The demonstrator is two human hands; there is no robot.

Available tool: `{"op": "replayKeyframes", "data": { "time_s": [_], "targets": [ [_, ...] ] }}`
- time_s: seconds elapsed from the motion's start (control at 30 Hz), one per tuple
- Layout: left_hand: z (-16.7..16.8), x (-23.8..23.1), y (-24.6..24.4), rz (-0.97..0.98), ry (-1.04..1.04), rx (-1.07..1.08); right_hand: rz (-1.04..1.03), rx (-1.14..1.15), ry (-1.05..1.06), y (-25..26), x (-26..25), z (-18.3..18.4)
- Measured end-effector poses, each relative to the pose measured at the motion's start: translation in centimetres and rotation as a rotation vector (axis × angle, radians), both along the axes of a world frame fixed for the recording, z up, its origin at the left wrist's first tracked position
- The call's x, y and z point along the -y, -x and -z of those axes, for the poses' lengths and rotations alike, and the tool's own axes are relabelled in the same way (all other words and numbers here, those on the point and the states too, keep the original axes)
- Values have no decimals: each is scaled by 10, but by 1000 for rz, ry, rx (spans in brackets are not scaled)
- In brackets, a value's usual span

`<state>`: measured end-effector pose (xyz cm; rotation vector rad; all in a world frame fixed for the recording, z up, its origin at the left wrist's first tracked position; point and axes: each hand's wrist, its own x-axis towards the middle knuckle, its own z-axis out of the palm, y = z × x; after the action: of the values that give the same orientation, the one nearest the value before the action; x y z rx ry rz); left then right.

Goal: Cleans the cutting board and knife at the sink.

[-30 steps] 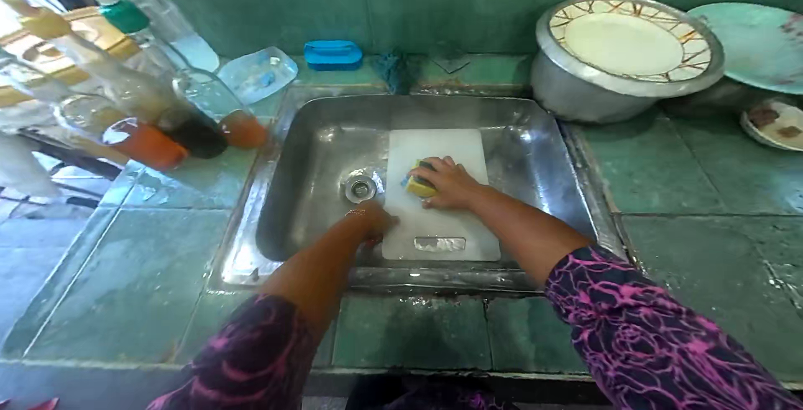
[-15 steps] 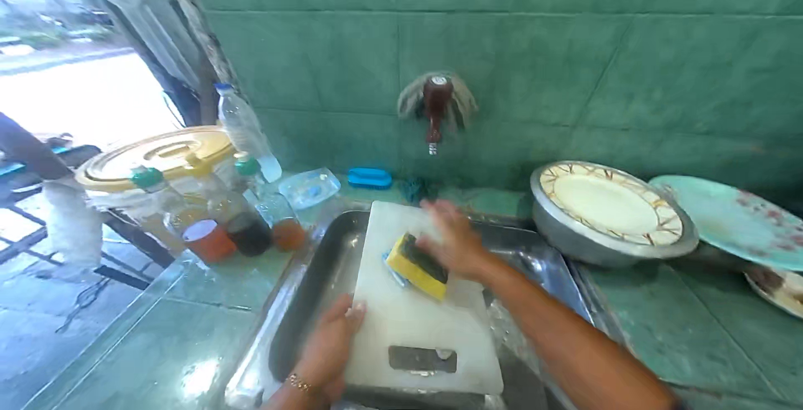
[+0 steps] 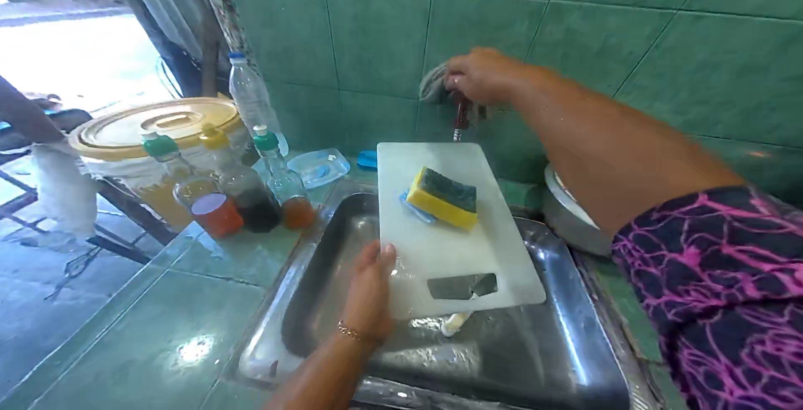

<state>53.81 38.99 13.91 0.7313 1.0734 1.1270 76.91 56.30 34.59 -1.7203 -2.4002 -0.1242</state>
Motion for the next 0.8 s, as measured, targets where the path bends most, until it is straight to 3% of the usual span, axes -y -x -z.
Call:
{"op": "replayKeyframes", "data": {
  "time_s": [0.13,0.8],
  "targets": [
    [13,7,1,16,16,16,-174,-38,69,-13,2,-6],
    [42,5,0,-11,17,103,-402,-53,100,-28,-12,-12]
  ]
}}
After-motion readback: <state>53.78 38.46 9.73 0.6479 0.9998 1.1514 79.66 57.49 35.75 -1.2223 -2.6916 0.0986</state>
